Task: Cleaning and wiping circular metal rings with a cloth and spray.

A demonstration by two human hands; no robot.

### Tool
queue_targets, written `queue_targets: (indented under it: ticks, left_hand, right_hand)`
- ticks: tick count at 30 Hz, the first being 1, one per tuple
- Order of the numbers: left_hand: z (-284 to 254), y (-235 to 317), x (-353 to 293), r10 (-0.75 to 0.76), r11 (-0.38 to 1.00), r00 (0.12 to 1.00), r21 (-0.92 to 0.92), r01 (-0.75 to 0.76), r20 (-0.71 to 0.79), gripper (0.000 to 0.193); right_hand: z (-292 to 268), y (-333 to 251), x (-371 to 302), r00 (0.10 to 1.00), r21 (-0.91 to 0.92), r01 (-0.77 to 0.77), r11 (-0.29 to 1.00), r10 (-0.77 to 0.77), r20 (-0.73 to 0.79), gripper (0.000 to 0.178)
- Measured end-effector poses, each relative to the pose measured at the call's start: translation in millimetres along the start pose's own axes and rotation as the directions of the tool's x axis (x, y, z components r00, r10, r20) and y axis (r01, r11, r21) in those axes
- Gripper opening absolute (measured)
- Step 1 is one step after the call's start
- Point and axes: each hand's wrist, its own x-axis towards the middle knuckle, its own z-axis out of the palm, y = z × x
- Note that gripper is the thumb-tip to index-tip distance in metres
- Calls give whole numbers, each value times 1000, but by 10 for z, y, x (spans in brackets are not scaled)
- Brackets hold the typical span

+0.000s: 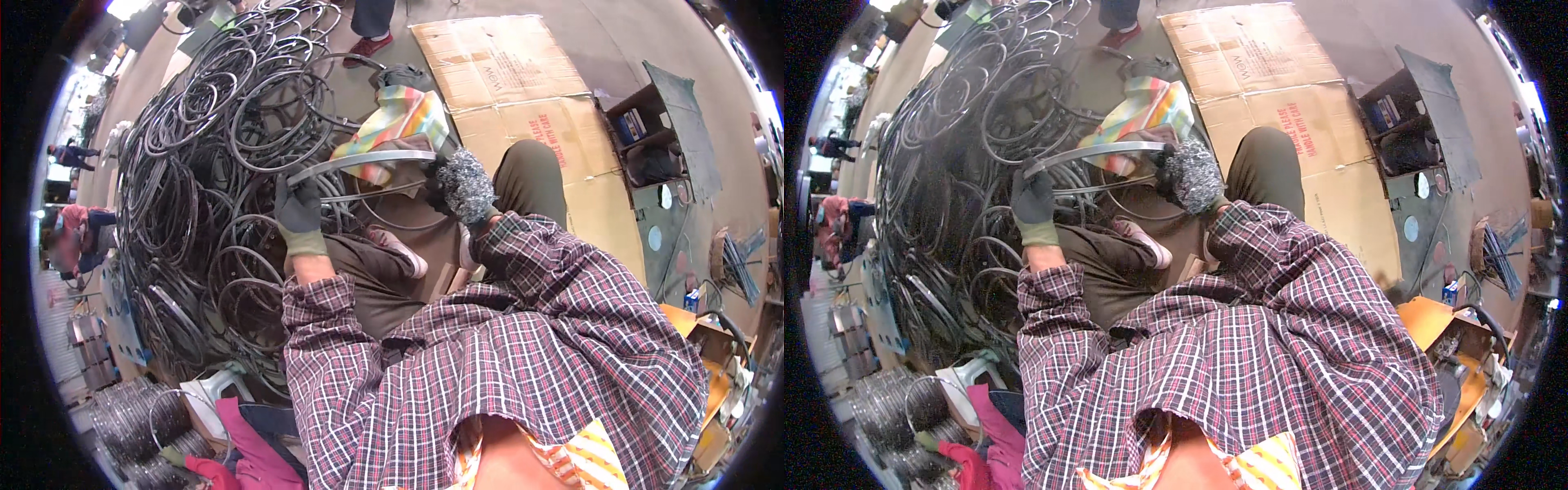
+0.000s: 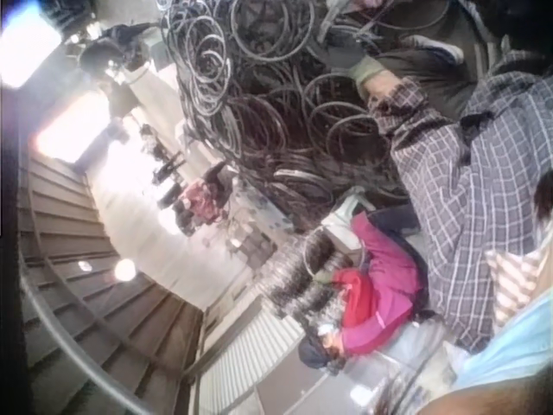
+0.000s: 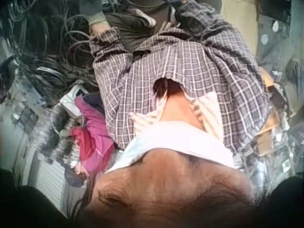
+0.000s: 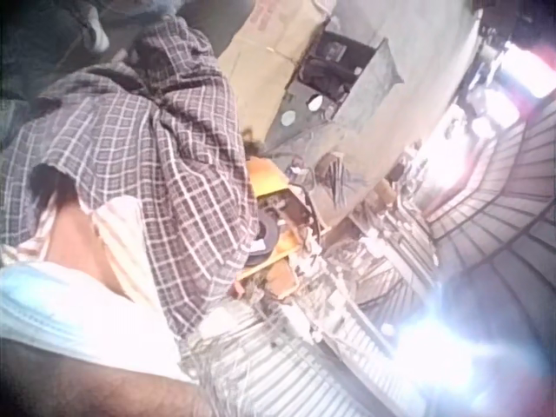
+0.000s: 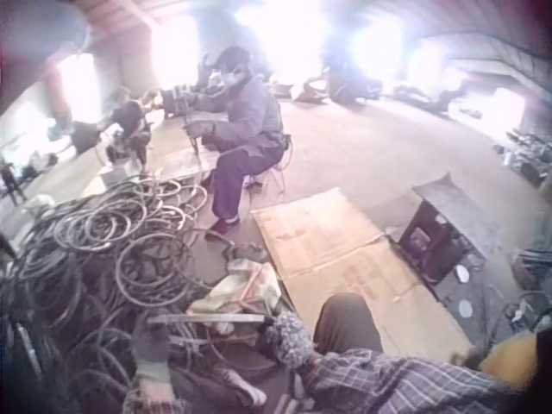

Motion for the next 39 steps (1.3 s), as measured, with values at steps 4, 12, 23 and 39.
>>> queue_targets:
  ticks: [4,12,23,39]
  left_hand:
    - [-176,46,120,12,983,998,-185,1,65,25]
    - [251,-115,84,-122,983,974,-111,144,189,27]
    - [976,66,-484,111,902,994,419,-103,7,41]
    - [906,112,-587,-39,816,985,563,130,-170,38]
  right_hand:
    - [-51,-188,17,980,-301,81,950,-22,196,24]
    - [815,1289,-316,848,-449,515,730,-511,141,21]
    - [1435,1486,-467,837,-163,-430,888,459,296,41]
    - [2093,2285,473,944,-524,-20,851,188,269,52]
